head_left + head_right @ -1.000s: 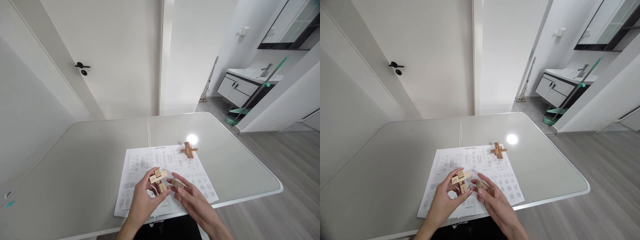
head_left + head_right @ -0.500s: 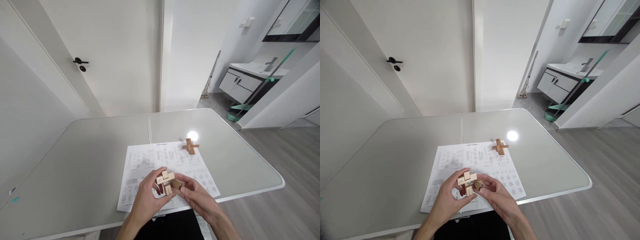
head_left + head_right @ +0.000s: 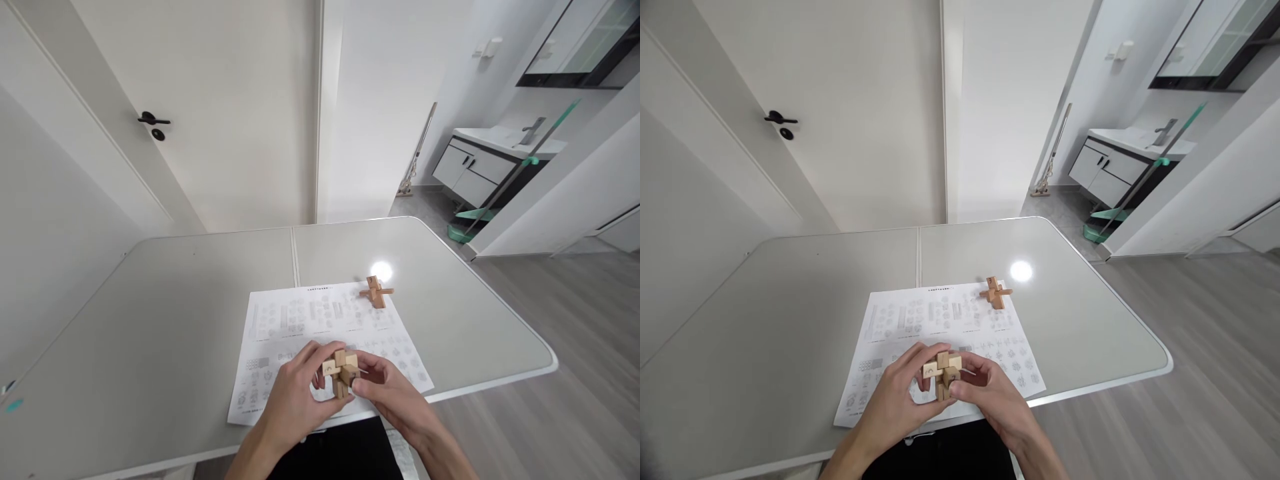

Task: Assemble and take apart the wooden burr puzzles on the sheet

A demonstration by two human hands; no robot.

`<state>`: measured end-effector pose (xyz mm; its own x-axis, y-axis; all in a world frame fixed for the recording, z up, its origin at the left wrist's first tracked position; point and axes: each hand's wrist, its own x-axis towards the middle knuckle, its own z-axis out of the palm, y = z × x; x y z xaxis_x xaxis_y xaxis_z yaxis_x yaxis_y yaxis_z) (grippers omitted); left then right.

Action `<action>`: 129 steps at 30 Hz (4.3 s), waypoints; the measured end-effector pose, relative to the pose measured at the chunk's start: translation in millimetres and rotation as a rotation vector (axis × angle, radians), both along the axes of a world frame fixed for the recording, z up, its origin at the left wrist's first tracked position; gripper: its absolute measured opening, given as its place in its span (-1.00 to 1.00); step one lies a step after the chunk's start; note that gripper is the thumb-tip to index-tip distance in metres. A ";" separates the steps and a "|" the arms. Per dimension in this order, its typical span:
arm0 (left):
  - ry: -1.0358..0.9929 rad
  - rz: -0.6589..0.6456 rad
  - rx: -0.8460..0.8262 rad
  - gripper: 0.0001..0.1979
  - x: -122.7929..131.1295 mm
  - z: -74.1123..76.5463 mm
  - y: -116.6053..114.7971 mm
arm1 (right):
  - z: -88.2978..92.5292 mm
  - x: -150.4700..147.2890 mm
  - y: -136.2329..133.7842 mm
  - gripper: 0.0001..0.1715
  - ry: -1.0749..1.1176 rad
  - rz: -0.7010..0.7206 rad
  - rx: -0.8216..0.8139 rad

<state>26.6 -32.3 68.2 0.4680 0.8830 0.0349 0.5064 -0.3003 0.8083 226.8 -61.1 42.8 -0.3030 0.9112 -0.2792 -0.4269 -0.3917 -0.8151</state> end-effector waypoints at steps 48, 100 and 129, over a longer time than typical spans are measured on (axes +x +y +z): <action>0.039 0.365 -0.031 -0.53 -80.8 -44.6 10.2 | -45.3 51.2 15.0 -0.36 -0.885 -0.379 0.072; 0.150 0.636 0.077 -0.55 -137.9 -70.8 4.9 | -82.4 27.4 -7.0 -0.44 -0.945 -0.389 0.405; 0.041 0.642 0.076 -0.54 -136.5 -66.5 -0.9 | -97.4 21.9 -5.8 -0.35 -1.003 -0.439 0.388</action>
